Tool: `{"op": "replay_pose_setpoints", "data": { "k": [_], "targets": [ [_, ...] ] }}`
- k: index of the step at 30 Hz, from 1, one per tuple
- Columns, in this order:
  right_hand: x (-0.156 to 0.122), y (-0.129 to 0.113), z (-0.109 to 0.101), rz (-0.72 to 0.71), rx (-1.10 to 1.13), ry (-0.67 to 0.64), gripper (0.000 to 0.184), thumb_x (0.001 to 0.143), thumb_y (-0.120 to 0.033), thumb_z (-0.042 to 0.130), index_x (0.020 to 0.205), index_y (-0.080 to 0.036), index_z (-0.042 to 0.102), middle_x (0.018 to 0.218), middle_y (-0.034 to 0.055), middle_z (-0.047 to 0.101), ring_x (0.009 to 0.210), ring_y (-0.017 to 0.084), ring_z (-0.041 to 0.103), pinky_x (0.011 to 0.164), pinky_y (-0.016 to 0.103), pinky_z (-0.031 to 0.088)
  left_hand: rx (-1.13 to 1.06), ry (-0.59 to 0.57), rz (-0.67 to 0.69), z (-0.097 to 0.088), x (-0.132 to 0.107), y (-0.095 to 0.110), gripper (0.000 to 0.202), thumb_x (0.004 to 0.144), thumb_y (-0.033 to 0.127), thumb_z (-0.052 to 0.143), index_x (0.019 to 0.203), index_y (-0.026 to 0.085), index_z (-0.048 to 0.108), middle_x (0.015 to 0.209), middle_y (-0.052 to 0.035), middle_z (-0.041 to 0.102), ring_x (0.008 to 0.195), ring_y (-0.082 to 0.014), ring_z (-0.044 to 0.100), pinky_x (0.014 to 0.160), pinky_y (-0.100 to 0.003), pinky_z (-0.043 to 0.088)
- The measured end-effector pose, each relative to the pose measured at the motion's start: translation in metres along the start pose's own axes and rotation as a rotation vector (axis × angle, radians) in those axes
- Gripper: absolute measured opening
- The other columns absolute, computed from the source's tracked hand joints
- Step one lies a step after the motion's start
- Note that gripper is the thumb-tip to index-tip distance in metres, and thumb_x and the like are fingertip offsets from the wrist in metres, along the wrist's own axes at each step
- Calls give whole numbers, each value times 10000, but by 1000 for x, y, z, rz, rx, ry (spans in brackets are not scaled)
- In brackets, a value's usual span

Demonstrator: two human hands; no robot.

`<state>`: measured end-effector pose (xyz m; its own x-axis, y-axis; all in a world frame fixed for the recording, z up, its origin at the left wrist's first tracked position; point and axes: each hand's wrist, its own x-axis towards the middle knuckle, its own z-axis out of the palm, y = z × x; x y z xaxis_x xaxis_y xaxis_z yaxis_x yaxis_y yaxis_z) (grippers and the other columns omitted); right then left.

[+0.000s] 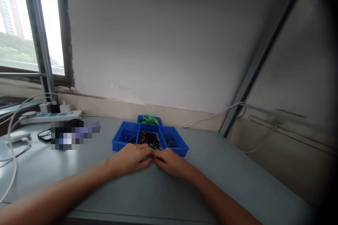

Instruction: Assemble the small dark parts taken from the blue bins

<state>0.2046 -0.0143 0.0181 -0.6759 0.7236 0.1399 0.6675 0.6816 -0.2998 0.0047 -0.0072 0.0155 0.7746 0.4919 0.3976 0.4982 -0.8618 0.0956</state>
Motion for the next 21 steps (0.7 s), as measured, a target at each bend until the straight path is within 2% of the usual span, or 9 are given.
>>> {"op": "replay_pose_setpoints", "data": {
  "k": [6, 15, 21],
  "targets": [
    [1, 1, 3, 11, 0, 16, 157, 848, -169, 473, 811, -162, 625, 758, 30, 666, 680, 144, 592, 593, 206, 350, -24, -10, 22, -2, -1, 2, 86, 883, 223, 473, 891, 179, 546, 846, -10, 605, 739, -145, 588, 636, -221, 429],
    [0, 1, 2, 18, 65, 18, 158, 860, -211, 479, 790, -166, 613, 694, -2, 630, 628, 128, 563, 573, 198, 350, 9, -25, -24, -5, 0, 5, 65, 859, 219, 481, 830, 175, 519, 813, -12, 598, 707, -150, 579, 602, -221, 416],
    [1, 1, 2, 10, 38, -9, 181, 867, -168, 449, 837, -169, 628, 772, 20, 659, 689, 140, 586, 615, 207, 364, 3, -29, -21, -4, 0, 3, 97, 886, 253, 467, 853, 179, 521, 819, -10, 598, 721, -152, 586, 612, -226, 428]
  ]
}}
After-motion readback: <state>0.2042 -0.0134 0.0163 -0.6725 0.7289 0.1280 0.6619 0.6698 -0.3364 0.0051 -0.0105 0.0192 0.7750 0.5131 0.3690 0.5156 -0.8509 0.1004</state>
